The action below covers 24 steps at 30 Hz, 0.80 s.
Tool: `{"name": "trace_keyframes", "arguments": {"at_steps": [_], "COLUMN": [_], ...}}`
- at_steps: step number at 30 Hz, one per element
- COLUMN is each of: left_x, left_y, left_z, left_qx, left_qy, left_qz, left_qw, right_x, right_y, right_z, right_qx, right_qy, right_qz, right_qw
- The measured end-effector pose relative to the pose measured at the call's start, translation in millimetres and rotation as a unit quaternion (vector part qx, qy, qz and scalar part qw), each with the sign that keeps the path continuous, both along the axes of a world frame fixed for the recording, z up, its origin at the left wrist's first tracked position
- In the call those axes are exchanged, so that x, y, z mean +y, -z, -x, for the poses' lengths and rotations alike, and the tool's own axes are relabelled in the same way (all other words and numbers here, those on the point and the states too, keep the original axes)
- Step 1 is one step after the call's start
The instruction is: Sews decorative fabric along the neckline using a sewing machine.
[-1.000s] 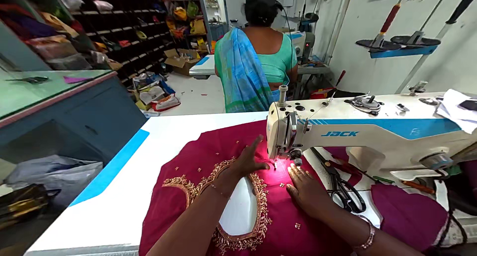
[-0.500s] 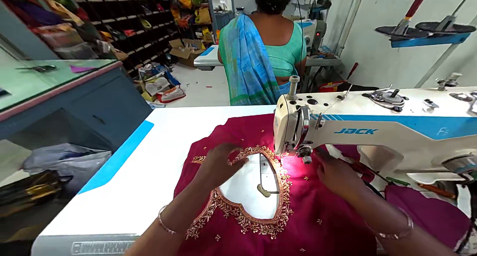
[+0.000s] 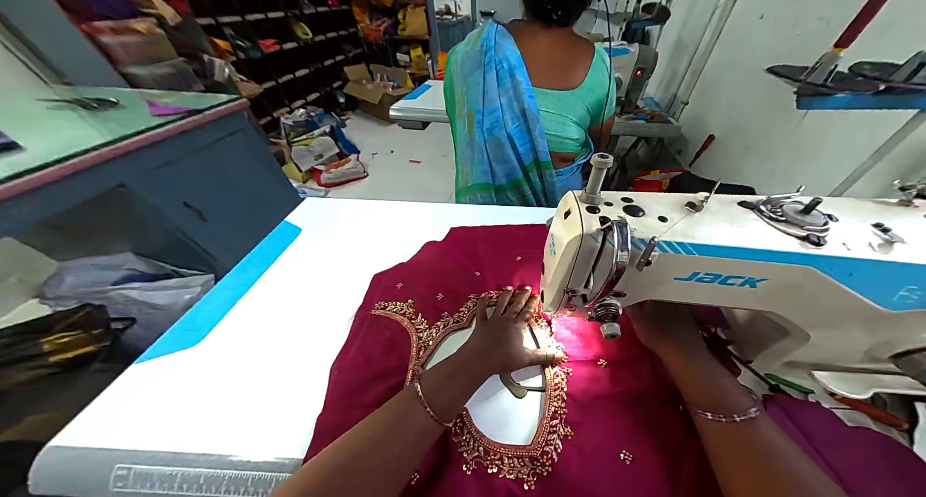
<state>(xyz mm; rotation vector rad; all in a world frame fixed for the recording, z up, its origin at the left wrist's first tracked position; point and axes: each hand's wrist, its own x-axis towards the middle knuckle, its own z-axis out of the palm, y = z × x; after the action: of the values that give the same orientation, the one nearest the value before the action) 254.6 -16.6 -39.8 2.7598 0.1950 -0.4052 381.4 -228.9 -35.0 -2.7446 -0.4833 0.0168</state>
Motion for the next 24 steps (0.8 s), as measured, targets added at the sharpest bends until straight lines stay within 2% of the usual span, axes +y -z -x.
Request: {"name": "trace_keyframes", "arguments": {"at_steps": [6, 11, 15, 19, 21, 24], "left_x": [-6, -7, 8, 25, 31, 33], "left_y": [-2, -14, -31, -42, -32, -5], "left_z": [-18, -19, 19, 73, 93, 104], "left_qx": [0.019, 0.039, -0.007, 0.021, -0.001, -0.017], "left_qy": [0.019, 0.025, -0.011, -0.071, -0.096, -0.066], "left_qz": [0.003, -0.001, -0.024, -0.068, -0.048, -0.004], "left_qw": [1.0, 0.999, 1.0, 0.995, 0.994, 0.998], "right_x": [-1, -5, -18, -40, -47, -52], "right_y": [-8, -11, -18, -14, -23, -27], "right_z": [-4, -9, -15, -20, -13, -15], "right_qx": [0.093, 0.11, 0.12, 0.089, 0.094, 0.098], "right_qy": [-0.031, -0.041, -0.048, -0.023, -0.003, 0.031], "right_qz": [0.029, 0.019, 0.043, 0.054, 0.067, 0.11], "right_qw": [0.995, 0.993, 0.991, 0.994, 0.993, 0.989]}}
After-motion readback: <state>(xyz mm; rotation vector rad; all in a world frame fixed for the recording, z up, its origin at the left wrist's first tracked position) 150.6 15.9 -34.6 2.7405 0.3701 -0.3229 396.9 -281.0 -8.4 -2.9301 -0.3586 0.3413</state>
